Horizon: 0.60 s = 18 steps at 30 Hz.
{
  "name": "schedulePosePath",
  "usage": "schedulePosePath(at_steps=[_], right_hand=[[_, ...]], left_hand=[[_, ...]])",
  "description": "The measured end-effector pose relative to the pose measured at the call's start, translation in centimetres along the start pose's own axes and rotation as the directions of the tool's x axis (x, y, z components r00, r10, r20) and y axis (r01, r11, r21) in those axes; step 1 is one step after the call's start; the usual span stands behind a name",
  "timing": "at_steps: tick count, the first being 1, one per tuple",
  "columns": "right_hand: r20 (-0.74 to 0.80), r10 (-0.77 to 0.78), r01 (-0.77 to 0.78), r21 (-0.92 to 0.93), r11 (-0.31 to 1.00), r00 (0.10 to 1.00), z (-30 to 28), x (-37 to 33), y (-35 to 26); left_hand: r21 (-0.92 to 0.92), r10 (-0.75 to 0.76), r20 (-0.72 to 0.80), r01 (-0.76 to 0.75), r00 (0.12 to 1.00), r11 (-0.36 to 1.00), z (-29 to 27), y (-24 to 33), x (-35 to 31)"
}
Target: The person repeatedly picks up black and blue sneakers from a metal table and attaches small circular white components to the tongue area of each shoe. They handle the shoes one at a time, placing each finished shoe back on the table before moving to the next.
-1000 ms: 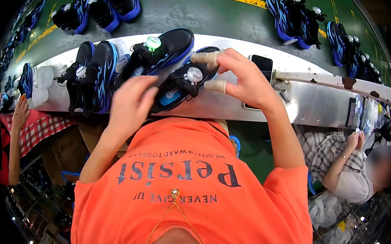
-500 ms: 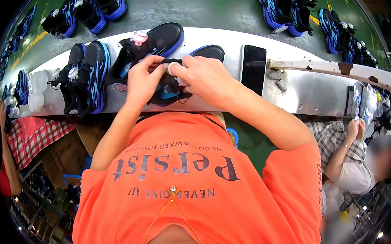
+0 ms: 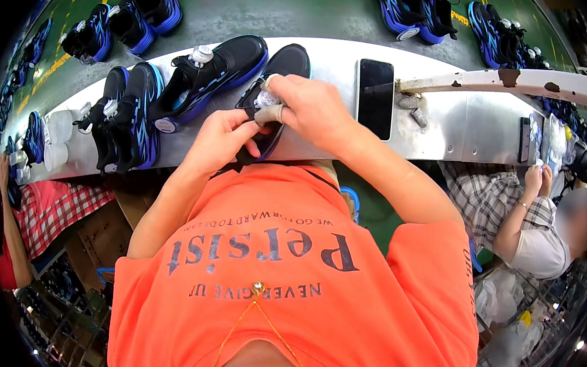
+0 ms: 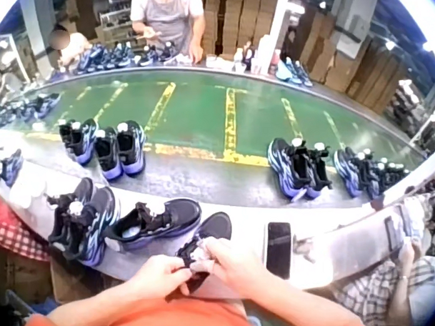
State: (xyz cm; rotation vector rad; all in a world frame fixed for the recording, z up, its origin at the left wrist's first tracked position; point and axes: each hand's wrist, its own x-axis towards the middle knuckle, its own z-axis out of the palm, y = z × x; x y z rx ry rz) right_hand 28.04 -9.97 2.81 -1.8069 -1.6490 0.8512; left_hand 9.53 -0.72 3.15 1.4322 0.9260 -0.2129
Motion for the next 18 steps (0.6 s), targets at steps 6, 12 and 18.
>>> schedulePosePath(at_steps=[6, 12, 18], right_hand=[[-0.009, -0.027, 0.029, 0.335, 0.942, 1.000, -0.8, 0.1, 0.2], [0.013, -0.012, 0.011, 0.097, 0.995, 1.000, -1.9, 0.2, -0.7], [-0.085, 0.158, -0.156, 0.027, 0.987, 0.984, 0.4, -0.3, -0.3]], left_hand=[[-0.131, 0.002, 0.019, 0.001, 1.000, 0.991, 0.5, -0.4, 0.2], [-0.120, -0.013, 0.007, 0.014, 1.000, 0.993, 0.5, 0.4, -0.5], [-0.187, 0.040, -0.023, -0.044, 0.999, 0.981, 1.1, 0.6, -0.4]])
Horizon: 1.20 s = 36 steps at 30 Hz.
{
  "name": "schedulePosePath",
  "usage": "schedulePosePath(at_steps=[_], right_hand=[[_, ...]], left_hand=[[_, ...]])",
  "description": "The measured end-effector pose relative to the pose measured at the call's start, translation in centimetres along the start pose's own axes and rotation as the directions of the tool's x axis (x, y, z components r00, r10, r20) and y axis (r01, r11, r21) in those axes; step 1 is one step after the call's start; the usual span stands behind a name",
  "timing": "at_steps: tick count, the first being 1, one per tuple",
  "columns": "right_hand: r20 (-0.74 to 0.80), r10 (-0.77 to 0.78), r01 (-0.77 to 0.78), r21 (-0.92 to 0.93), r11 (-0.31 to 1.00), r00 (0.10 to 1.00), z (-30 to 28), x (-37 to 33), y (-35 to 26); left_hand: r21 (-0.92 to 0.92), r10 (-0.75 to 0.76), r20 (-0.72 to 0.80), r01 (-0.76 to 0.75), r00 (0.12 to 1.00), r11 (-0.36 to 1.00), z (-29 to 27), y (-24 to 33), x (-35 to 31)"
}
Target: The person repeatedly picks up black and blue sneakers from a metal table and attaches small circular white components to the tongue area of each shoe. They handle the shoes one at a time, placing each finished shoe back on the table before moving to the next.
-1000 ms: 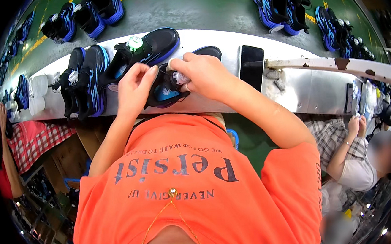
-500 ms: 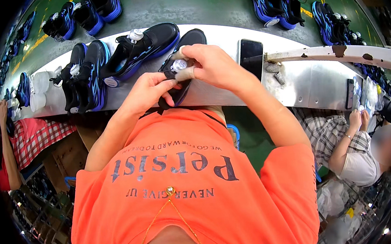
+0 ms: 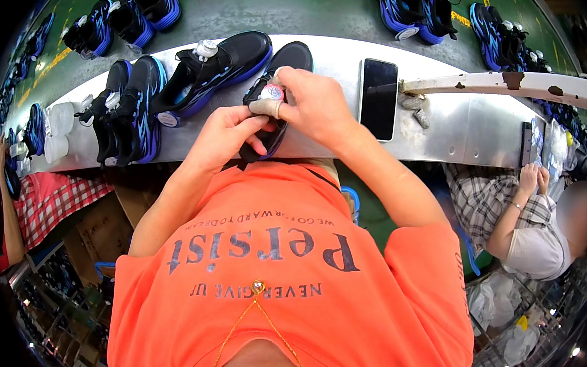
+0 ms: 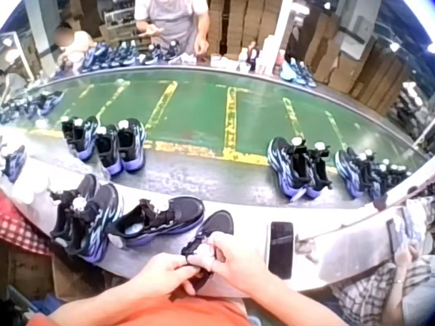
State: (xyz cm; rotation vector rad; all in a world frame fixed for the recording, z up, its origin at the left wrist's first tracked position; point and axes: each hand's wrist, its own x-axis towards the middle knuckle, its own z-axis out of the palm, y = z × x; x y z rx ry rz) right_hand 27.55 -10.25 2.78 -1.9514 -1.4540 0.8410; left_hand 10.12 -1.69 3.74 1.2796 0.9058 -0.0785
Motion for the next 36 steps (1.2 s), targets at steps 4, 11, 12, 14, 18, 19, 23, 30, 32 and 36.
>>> schedulePosePath(at_steps=[4, 11, 12, 14, 18, 19, 23, 30, 32, 36], right_hand=[[0.152, -0.191, 0.160, 0.196, 0.968, 0.970, -2.2, 0.3, -0.3], [0.158, -0.157, 0.130, 0.169, 0.977, 0.975, -3.6, 3.6, -0.4], [0.131, -0.167, 0.154, 0.103, 0.983, 0.977, -4.3, 4.6, -0.8], [0.141, -0.193, 0.169, 0.162, 0.972, 0.971, -4.0, 7.1, -2.3], [0.179, -0.379, 0.338, 0.222, 0.915, 0.908, 0.1, 10.9, -3.6], [0.209, -0.394, 0.347, 0.229, 0.909, 0.895, 0.8, 11.5, -3.7], [0.217, -0.539, 0.496, 0.223, 0.839, 0.814, 1.6, 10.8, -3.4], [0.319, -0.407, 0.435, -0.018, 0.900, 0.856, 0.7, 9.4, -4.7], [0.314, -0.405, 0.427, -0.001, 0.904, 0.859, 0.6, 9.4, -4.9], [0.290, -0.417, 0.307, 0.358, 0.882, 0.861, 0.4, 9.4, -4.1]], left_hand=[[-0.090, 0.017, 0.037, -0.014, 0.999, 0.996, -0.2, -0.7, -0.2], [0.327, 0.300, -0.043, -0.270, 0.953, 0.905, -6.0, 3.0, -3.7], [0.343, 0.436, -0.218, -0.350, 0.873, 0.872, -7.8, 2.7, -3.6], [0.812, 0.681, -0.315, -0.184, 0.660, 0.554, -12.1, 1.8, -2.3], [0.805, 0.557, -0.274, -0.129, 0.784, 0.579, -11.7, 0.1, 1.3], [0.754, 0.532, -0.311, -0.136, 0.788, 0.642, -10.5, -0.5, 0.7], [0.554, 0.534, -0.504, -0.220, 0.679, 0.803, -8.4, -2.7, 0.8], [0.396, 0.454, -0.617, -0.245, 0.643, 0.885, -7.4, -2.1, 0.8], [0.317, 0.447, -0.678, -0.317, 0.583, 0.894, -6.9, -1.5, -0.5], [0.438, 0.209, -0.326, -0.048, 0.922, 0.898, -7.8, 1.4, -1.5]])
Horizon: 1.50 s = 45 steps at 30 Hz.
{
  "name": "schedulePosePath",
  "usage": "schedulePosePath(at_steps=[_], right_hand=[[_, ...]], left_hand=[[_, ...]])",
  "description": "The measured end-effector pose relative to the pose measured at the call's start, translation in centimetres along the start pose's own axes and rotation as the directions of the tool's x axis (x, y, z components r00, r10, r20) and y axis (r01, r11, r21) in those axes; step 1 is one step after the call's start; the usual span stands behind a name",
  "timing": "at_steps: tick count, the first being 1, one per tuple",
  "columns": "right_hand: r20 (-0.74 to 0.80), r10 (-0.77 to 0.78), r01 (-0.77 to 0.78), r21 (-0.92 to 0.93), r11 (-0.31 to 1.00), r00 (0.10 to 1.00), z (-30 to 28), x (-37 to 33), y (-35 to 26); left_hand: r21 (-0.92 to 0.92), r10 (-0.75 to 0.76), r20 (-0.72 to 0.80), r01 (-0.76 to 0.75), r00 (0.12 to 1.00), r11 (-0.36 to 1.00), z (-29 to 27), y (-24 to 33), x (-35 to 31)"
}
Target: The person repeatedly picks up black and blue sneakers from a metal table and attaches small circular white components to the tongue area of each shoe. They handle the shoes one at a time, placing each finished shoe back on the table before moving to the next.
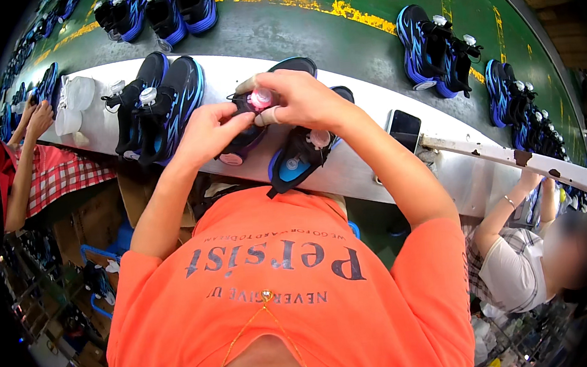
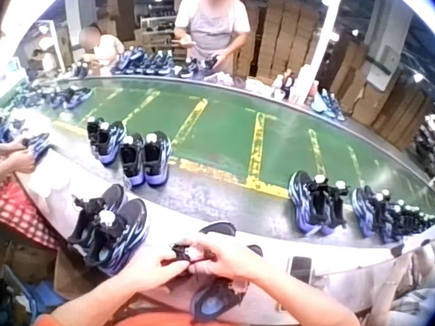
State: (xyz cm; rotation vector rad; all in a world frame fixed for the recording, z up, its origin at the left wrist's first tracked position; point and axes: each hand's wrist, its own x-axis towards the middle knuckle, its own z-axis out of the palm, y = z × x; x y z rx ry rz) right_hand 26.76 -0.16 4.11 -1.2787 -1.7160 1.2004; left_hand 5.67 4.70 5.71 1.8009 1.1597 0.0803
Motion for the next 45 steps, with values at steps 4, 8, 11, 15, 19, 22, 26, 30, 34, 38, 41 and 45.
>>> schedulePosePath(at_steps=[4, 8, 11, 15, 19, 22, 26, 30, 34, 38, 41, 45], right_hand=[[-0.185, 0.084, -0.084, 0.009, 0.996, 0.979, 1.0, -0.9, -0.5], [-0.126, 0.222, -0.253, -0.350, 0.902, 0.967, 0.3, -0.4, -1.1], [-0.058, 0.054, -0.050, 0.062, 0.997, 0.997, -0.7, -1.3, -0.6], [-0.216, 0.101, -0.181, -0.391, 0.902, 0.971, 0.7, -1.7, -1.3], [-0.124, 0.110, -0.136, -0.220, 0.966, 0.986, -0.6, -1.5, -1.5], [-0.221, -0.074, 0.056, -0.087, 0.995, 0.972, 0.6, -2.3, -0.7], [-0.244, 0.219, -0.299, -0.364, 0.882, 0.945, 0.6, -1.8, -1.7], [-0.136, -0.009, -0.002, -0.079, 0.997, 0.991, -0.4, -3.1, -1.2], [-0.275, 0.219, -0.315, -0.384, 0.868, 0.936, 0.7, -2.7, -2.4], [-0.006, 0.439, -0.437, 0.079, 0.896, 0.898, -1.8, -5.3, -4.9], [-0.201, 0.268, -0.281, -0.042, 0.959, 0.942, -3.2, -9.8, -3.2], [-0.195, 0.239, -0.270, -0.154, 0.950, 0.951, -1.8, -14.7, -4.4]], left_hand=[[-0.112, -0.134, 0.128, 0.149, 0.983, 0.982, 0.4, 0.0, 0.3], [-0.240, -0.172, 0.182, 0.214, 0.968, 0.947, 0.9, -0.5, 0.0], [-0.363, -0.148, 0.168, 0.200, 0.975, 0.910, 1.9, -0.7, -0.7], [-0.349, -0.188, 0.166, 0.236, 0.968, 0.907, 2.2, 0.2, -1.1], [-0.341, -0.183, 0.182, 0.237, 0.966, 0.910, 2.1, -0.2, -1.1], [-0.406, -0.125, 0.123, 0.165, 0.985, 0.899, 2.8, 0.2, -1.5], [-0.462, -0.105, 0.136, 0.157, 0.985, 0.873, 2.9, 0.0, -1.3], [-0.405, -0.139, 0.101, 0.169, 0.985, 0.898, 3.0, 0.7, -2.0], [-0.365, -0.108, 0.107, 0.140, 0.988, 0.921, 3.6, 1.4, -2.5], [-0.435, -0.169, 0.149, 0.218, 0.974, 0.874, 5.1, 2.2, -5.4], [-0.331, -0.144, 0.288, 0.240, 0.947, 0.913, 3.0, 3.1, -6.0], [0.122, 0.401, -0.248, -0.382, 0.882, 0.916, 2.2, 4.8, -4.4]])
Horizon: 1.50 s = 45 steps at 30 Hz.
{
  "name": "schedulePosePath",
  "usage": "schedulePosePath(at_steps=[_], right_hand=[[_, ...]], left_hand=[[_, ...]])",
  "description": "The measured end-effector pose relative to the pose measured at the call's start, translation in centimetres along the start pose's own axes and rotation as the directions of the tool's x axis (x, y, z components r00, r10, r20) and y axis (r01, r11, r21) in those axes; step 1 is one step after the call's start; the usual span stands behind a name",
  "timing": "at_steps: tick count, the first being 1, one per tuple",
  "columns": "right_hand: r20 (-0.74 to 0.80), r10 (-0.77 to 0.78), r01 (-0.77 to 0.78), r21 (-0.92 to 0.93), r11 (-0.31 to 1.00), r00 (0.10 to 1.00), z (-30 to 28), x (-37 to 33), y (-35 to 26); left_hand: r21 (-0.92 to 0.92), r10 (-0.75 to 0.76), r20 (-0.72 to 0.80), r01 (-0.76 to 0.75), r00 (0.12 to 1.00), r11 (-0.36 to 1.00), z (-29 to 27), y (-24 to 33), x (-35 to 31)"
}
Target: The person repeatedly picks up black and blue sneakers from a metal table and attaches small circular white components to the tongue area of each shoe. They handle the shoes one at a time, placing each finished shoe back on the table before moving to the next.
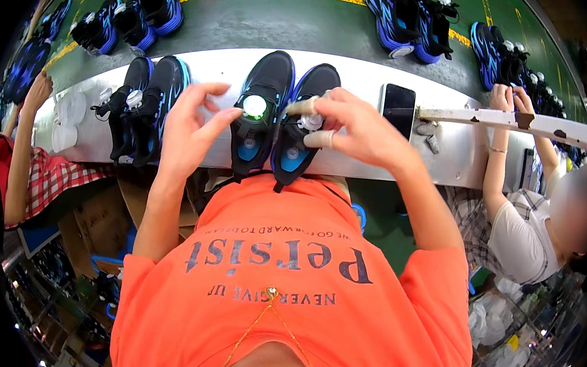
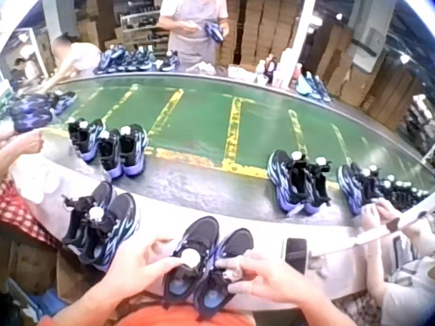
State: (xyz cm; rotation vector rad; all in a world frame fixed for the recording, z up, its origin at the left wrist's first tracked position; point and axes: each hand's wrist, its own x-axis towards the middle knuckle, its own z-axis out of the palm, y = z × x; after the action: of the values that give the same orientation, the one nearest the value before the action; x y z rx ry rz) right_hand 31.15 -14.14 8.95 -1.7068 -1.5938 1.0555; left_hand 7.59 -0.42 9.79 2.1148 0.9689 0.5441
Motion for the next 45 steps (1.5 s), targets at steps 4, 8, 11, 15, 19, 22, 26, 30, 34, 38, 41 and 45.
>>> schedulePosePath(at_steps=[4, 8, 11, 15, 19, 22, 26, 30, 34, 38, 41, 45], right_hand=[[-0.259, 0.139, -0.183, -0.152, 0.971, 0.956, 3.4, 0.1, -0.2], [-0.176, -0.004, -0.009, -0.072, 0.997, 0.984, 1.7, -0.7, 0.5], [-0.200, -0.050, 0.050, -0.001, 0.999, 0.979, 1.8, -1.1, 2.1], [-0.179, -0.029, -0.003, -0.179, 0.984, 0.983, 1.7, -1.0, 1.5], [-0.167, -0.078, 0.089, 0.060, 0.994, 0.983, 1.8, -1.7, 2.2], [-0.196, 0.027, -0.040, -0.064, 0.997, 0.980, 2.4, -1.8, 2.2], [-0.160, -0.045, 0.059, 0.085, 0.995, 0.986, 1.4, -1.9, 2.1], [-0.227, -0.006, 0.016, 0.043, 0.999, 0.974, 2.9, -1.6, 2.6], [-0.154, -0.065, 0.076, 0.067, 0.995, 0.986, 1.8, -1.1, 2.8], [-0.216, -0.061, 0.064, 0.008, 0.998, 0.975, 2.7, -1.0, 2.4], [-0.289, -0.024, 0.014, -0.035, 0.999, 0.957, 4.2, -0.9, 2.8], [-0.194, -0.132, 0.139, 0.023, 0.990, 0.972, 3.0, -0.2, 2.8]], left_hand=[[-0.044, 0.078, 0.343, -0.066, 0.936, 0.997, 2.3, -1.2, 1.7], [0.000, 0.255, 0.218, -0.261, 0.942, 0.965, 1.6, -0.7, 1.3], [-0.101, 0.122, 0.165, -0.106, 0.979, 0.989, 2.7, 2.6, -1.7], [-0.284, -0.362, 0.704, 0.710, 0.610, 0.645, 5.6, 5.4, -3.5], [-0.431, -0.372, 0.670, 0.745, 0.642, 0.509, 8.8, 3.9, -4.0], [-0.487, -0.376, 0.645, 0.738, 0.665, 0.468, 9.1, 4.1, -4.1], [-0.497, -0.357, 0.653, 0.733, 0.668, 0.464, 9.2, 3.7, -4.1], [-0.506, -0.368, 0.671, 0.760, 0.644, 0.408, 9.1, 3.7, -4.1], [-0.504, -0.365, 0.683, 0.770, 0.633, 0.392, 9.0, 3.1, -3.9], [-0.524, -0.375, 0.669, 0.765, 0.642, 0.374, 8.9, 3.2, -3.7], [-0.518, -0.369, 0.693, 0.783, 0.620, 0.343, 8.8, 2.5, -3.6], [-0.496, -0.361, 0.709, 0.793, 0.605, 0.355, 8.5, 2.2, -3.5]])
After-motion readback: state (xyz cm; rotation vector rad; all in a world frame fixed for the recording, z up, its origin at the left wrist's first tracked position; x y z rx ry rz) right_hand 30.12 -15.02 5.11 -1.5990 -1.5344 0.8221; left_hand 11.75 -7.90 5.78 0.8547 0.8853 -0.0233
